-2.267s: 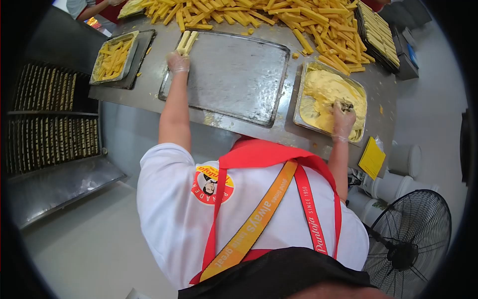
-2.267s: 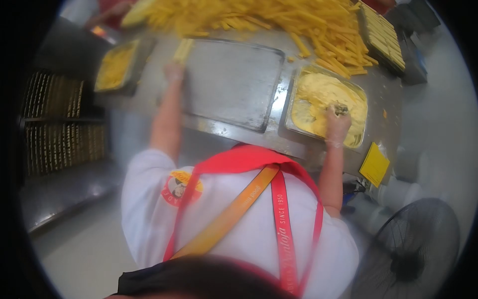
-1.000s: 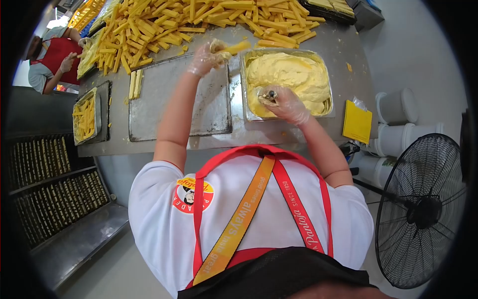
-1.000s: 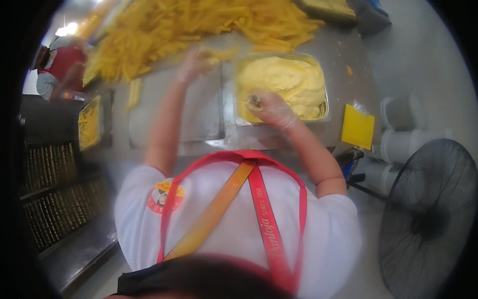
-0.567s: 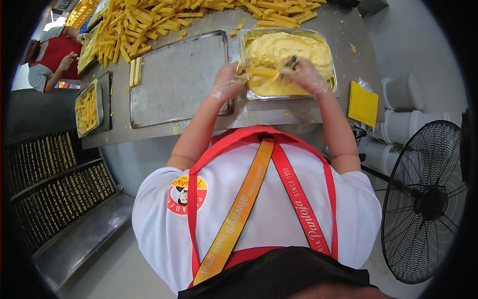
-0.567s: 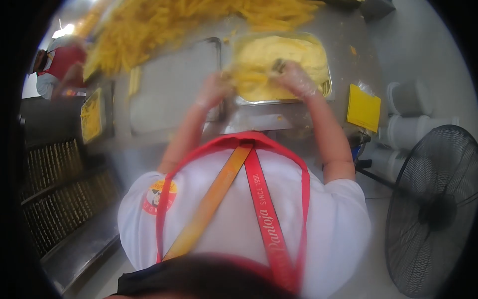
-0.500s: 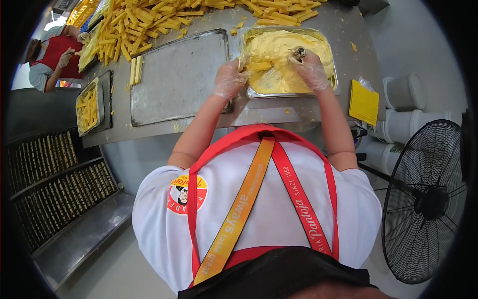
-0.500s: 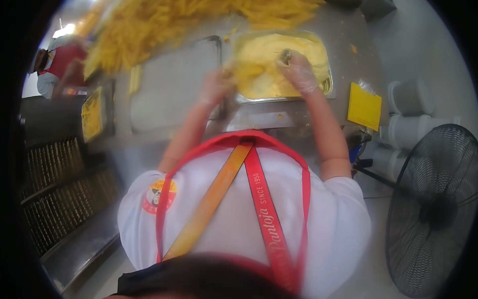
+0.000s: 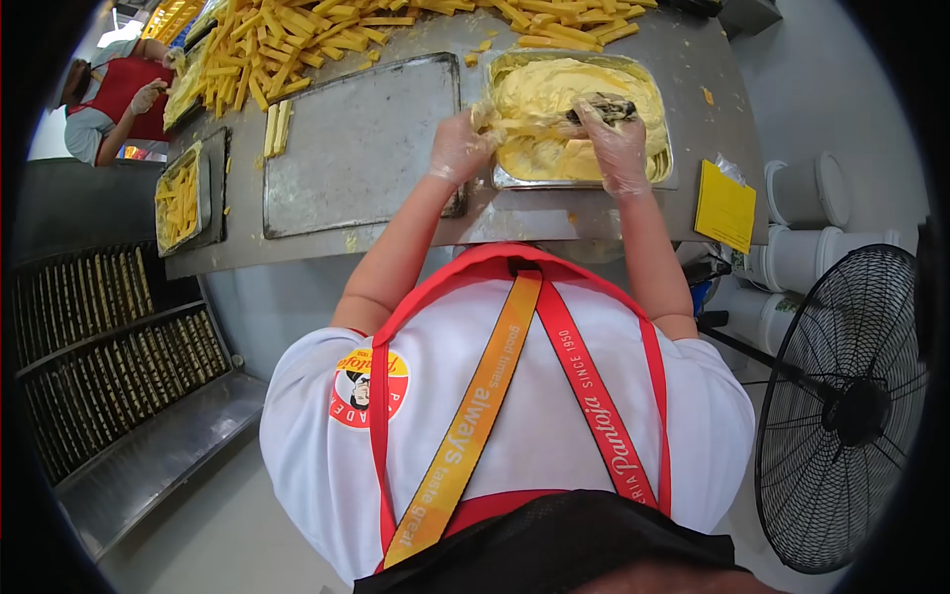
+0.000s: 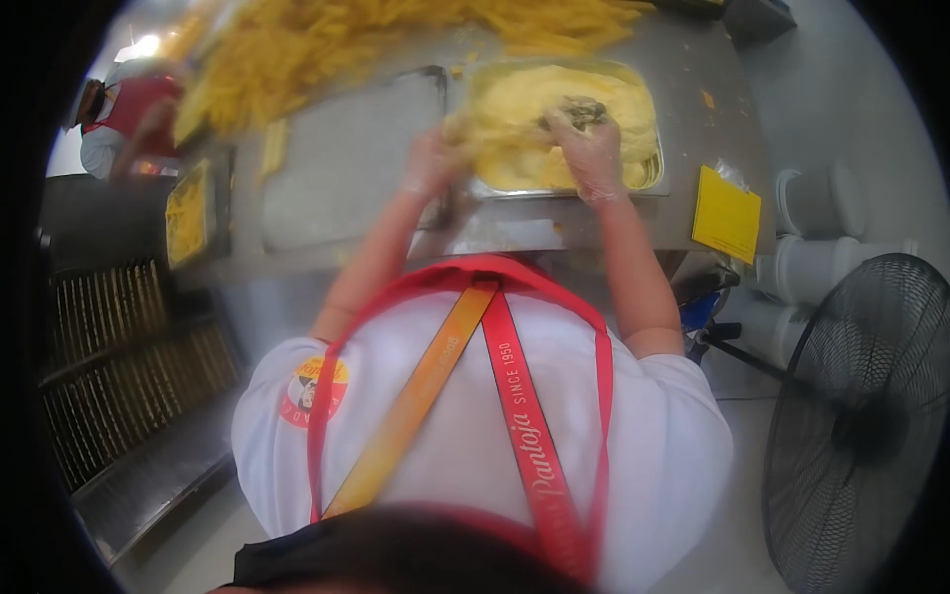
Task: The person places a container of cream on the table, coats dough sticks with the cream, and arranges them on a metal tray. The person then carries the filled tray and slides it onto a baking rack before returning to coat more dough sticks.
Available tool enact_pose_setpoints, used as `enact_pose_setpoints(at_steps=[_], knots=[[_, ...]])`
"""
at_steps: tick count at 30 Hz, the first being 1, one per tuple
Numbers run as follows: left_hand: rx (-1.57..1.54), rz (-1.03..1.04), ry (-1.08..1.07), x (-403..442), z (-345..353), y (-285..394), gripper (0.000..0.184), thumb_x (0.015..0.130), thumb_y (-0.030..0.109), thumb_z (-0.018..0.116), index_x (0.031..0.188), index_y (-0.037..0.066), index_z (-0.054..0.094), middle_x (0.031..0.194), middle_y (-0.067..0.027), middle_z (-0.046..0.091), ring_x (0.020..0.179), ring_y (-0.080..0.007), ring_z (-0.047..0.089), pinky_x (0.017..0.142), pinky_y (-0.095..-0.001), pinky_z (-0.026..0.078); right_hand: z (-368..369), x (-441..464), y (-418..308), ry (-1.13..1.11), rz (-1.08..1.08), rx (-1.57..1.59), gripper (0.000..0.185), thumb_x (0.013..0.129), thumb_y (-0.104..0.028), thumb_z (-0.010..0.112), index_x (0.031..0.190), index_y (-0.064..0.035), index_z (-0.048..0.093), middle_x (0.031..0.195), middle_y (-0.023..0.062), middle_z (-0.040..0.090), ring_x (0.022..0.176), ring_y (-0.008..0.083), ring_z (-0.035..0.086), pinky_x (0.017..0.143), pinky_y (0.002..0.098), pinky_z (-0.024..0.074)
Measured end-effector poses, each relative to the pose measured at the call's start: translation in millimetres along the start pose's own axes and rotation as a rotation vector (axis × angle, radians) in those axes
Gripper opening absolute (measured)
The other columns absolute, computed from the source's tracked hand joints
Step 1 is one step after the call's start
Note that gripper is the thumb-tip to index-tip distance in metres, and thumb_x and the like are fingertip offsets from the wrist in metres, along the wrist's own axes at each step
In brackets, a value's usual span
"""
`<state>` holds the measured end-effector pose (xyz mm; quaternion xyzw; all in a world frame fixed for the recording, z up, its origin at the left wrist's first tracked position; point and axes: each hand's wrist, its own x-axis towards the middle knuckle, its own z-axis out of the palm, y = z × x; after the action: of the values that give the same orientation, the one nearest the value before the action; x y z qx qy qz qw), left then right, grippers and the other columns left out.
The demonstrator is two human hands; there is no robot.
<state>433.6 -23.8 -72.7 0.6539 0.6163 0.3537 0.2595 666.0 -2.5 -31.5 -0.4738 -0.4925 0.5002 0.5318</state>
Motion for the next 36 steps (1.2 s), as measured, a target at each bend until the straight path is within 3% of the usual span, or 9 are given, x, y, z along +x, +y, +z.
enact_pose_setpoints(at_steps=[7, 13, 16, 19, 22, 24, 27, 30, 36], knots=[[-0.428, -0.258, -0.069, 6, -5, -2, 0.024, 0.075, 0.017, 0.074, 0.091, 0.0, 0.072, 0.068, -0.0092, 0.069, 0.059, -0.0117, 0.064, 0.057, -0.0278, 0.052, -6, 9, 22, 0.092, 0.06, -0.097, 0.017, 0.087, -0.011, 0.069, 0.1, 0.0002, 0.067, 0.089, 0.0047, 0.067, 0.079, 0.0123, 0.063, 0.071, 0.0279, 0.0515], [-0.147, -0.303, -0.137, 8, -10, 3, 0.029, 0.073, 0.025, 0.075, 0.094, 0.006, 0.073, 0.074, -0.0112, 0.071, 0.061, -0.0186, 0.066, 0.064, -0.0317, 0.053, 12, -5, 6, 0.029, -0.021, 0.092, 0.015, 0.085, -0.01, 0.068, 0.096, -0.0002, 0.065, 0.085, 0.0054, 0.066, 0.076, 0.0126, 0.063, 0.067, 0.0281, 0.0518], [-0.112, -0.176, -0.072, 1, -12, -7, 0.03, 0.072, 0.03, 0.076, 0.094, 0.01, 0.074, 0.078, -0.0114, 0.071, 0.064, -0.0217, 0.067, 0.066, -0.0335, 0.053, -10, 18, 40, 0.056, 0.056, -0.121, 0.016, 0.084, -0.011, 0.069, 0.095, 0.0004, 0.065, 0.086, 0.0061, 0.066, 0.074, 0.013, 0.062, 0.065, 0.0288, 0.0515], [-0.136, 0.026, 0.215, -4, -27, -48, 0.03, 0.072, 0.035, 0.077, 0.091, 0.012, 0.074, 0.078, -0.0104, 0.071, 0.067, -0.0224, 0.068, 0.065, -0.0347, 0.053, -13, 9, 22, 0.169, 0.122, -0.295, 0.016, 0.085, -0.011, 0.068, 0.094, 0.0017, 0.065, 0.087, 0.0066, 0.067, 0.073, 0.0141, 0.062, 0.065, 0.03, 0.0512], [0.289, -0.156, 0.61, -11, -117, -90, 0.027, 0.074, 0.036, 0.076, 0.086, 0.012, 0.073, 0.076, -0.0101, 0.07, 0.069, -0.0272, 0.069, 0.061, -0.0393, 0.054, -8, 7, 35, 0.173, 0.086, -0.226, 0.018, 0.085, -0.011, 0.068, 0.097, 0.0028, 0.064, 0.088, 0.0067, 0.067, 0.074, 0.0147, 0.063, 0.065, 0.0302, 0.0513], [0.476, -0.389, 0.721, -10, -145, -195, 0.024, 0.076, 0.033, 0.074, 0.085, 0.011, 0.073, 0.073, -0.0135, 0.068, 0.069, -0.0317, 0.068, 0.062, -0.0419, 0.054, -9, 7, 43, 0.182, 0.067, -0.229, 0.022, 0.086, -0.011, 0.068, 0.102, 0.0031, 0.063, 0.093, 0.0066, 0.067, 0.075, 0.0146, 0.063, 0.065, 0.0292, 0.0533], [0.724, -0.283, 0.831, -18, -187, -251, 0.023, 0.076, 0.03, 0.073, 0.083, 0.009, 0.072, 0.071, -0.0177, 0.067, 0.07, -0.0359, 0.066, 0.065, -0.0449, 0.054, -5, 8, 44, 0.199, 0.043, -0.193, 0.027, 0.088, -0.009, 0.067, 0.111, 0.0033, 0.061, 0.101, 0.0065, 0.065, 0.078, 0.0144, 0.064, 0.065, 0.0275, 0.0573], [0.773, -0.369, 0.756, -13, -200, -287, 0.023, 0.075, 0.028, 0.072, 0.077, 0.005, 0.069, 0.07, -0.02, 0.066, 0.07, -0.039, 0.066, 0.067, -0.0468, 0.053, 2, 5, 39, 0.208, 0.065, -0.195, 0.025, 0.088, -0.01, 0.067, 0.108, 0.0038, 0.062, 0.098, 0.0066, 0.065, 0.078, 0.0141, 0.064, 0.066, 0.0278, 0.0556], [0.703, -0.477, 0.621, -4, -202, -321, 0.034, 0.075, 0.03, 0.072, 0.097, 0.004, 0.064, 0.095, -0.0225, 0.065, 0.091, -0.0389, 0.064, 0.081, -0.0456, 0.052, 30, -24, 3, 0.055, -0.045, -0.587, 0.02, 0.088, -0.014, 0.068, 0.097, 0.0034, 0.064, 0.086, 0.0055, 0.066, 0.075, 0.0115, 0.062, 0.065, 0.0269, 0.0509]])
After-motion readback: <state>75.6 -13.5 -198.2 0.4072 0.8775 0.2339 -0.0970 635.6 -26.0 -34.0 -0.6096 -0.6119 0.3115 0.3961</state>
